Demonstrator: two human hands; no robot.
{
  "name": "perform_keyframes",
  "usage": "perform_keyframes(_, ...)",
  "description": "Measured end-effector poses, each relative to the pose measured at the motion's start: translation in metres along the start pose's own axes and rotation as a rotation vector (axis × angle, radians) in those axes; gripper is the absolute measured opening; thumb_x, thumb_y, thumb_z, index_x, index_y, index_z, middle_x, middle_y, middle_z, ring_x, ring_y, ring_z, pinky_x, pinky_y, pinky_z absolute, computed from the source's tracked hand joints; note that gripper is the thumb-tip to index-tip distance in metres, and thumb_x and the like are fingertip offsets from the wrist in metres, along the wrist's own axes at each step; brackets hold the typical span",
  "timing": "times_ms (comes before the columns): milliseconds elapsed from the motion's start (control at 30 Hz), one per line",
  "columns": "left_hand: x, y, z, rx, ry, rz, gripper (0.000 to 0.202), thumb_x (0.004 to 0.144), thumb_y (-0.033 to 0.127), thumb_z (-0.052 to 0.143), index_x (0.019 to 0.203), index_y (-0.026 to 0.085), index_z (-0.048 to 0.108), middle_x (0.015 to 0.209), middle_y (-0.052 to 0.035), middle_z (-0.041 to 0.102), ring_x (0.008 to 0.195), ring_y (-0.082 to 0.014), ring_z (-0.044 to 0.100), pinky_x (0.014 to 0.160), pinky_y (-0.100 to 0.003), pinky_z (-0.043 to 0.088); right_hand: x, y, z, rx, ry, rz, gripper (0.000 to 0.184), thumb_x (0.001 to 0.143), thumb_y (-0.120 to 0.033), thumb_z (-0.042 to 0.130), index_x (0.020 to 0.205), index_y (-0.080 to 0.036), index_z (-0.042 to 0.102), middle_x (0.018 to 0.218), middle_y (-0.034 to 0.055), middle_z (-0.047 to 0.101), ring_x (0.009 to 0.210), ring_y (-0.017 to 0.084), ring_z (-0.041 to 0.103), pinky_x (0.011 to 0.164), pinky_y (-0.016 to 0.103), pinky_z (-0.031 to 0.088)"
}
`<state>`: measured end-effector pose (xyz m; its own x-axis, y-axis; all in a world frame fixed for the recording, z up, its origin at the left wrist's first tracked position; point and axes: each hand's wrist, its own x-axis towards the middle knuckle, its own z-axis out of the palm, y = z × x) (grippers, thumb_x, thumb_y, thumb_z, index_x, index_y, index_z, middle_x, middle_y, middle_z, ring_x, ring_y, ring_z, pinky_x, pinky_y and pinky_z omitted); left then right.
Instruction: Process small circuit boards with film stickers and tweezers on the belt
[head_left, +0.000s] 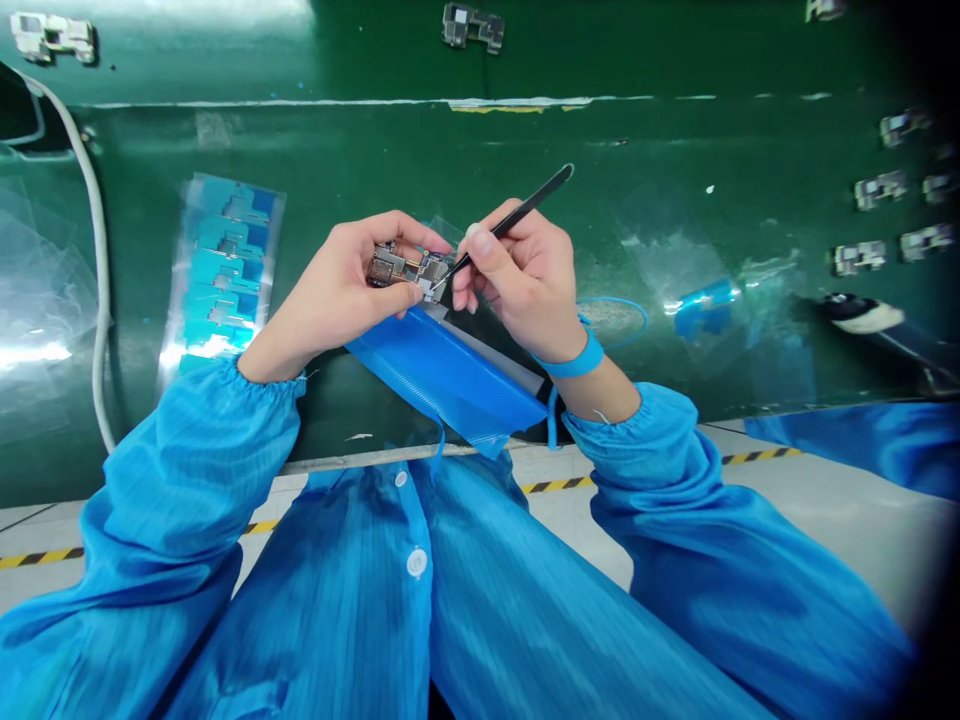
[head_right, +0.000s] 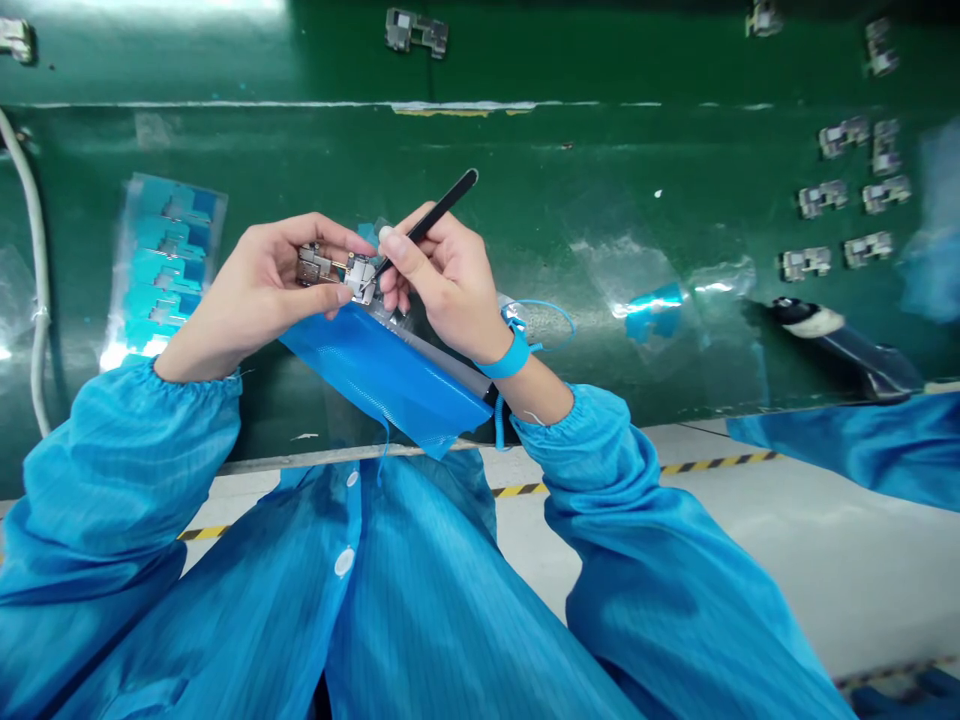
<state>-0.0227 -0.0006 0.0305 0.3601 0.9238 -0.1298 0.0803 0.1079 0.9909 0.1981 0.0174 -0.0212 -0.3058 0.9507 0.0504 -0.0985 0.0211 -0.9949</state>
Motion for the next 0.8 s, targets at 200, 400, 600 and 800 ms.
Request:
perform_keyframes(200, -0.0003, 0.002, 0.0004, -0.004, -0.012, -0.001, 0.03, 0.087, 0.012, 0.086, 0.116, 0.016, 0.079, 0.098, -0.0069, 0.08, 0.079, -0.0177, 0.074, 0.067, -0.027, 0.057, 0.0015, 0.002, -0.0027, -0.079, -0.008, -0.055, 0.053, 0.101, -0.073, 0.069, 0.103, -0.02, 0.063, 0.075, -0.0071, 0.068, 0.06, 0.007, 0.072, 0.054, 0.016, 0.056)
perform_keyframes(400, -0.0008, 0.0029, 0.0, -0.015, -0.021, -0.013, 0.031, 0.088, 0.01, 0.084, 0.117, 0.017, 0.079, 0.102, -0.007, 0.082, 0.083, -0.0174, 0.074, 0.071, -0.028, 0.057, 0.0019, 0.008, -0.0073, -0.12, -0.023, -0.047, 0.054, 0.103, -0.074, 0.066, 0.108, -0.02, 0.062, 0.092, -0.0038, 0.076, 0.077, 0.01, 0.079, 0.063, 0.018, 0.06)
perform_keyframes(600, -0.0007, 0.0016, 0.0001, -0.016, -0.015, 0.001, 0.03, 0.088, 0.011, 0.084, 0.117, 0.018, 0.079, 0.102, -0.0062, 0.082, 0.085, -0.0174, 0.074, 0.071, -0.027, 0.056, -0.001, 0.0081, -0.0076, -0.159, -0.037, -0.046, 0.054, 0.105, -0.075, 0.063, 0.113, -0.021, 0.061, 0.097, -0.0032, 0.075, 0.082, 0.01, 0.079, 0.069, 0.021, 0.062)
perform_keyframes(800, -0.0005, 0.0019, -0.0008, -0.004, 0.014, -0.014, 0.033, 0.087, 0.013, 0.087, 0.118, 0.018, 0.08, 0.102, -0.0055, 0.08, 0.08, -0.017, 0.072, 0.072, -0.029, 0.057, 0.0007, 0.0015, -0.0035, -0.118, 0.047, -0.082, 0.055, 0.101, -0.078, 0.068, 0.109, -0.024, 0.06, 0.086, -0.0047, 0.068, 0.069, 0.009, 0.072, 0.06, 0.02, 0.058)
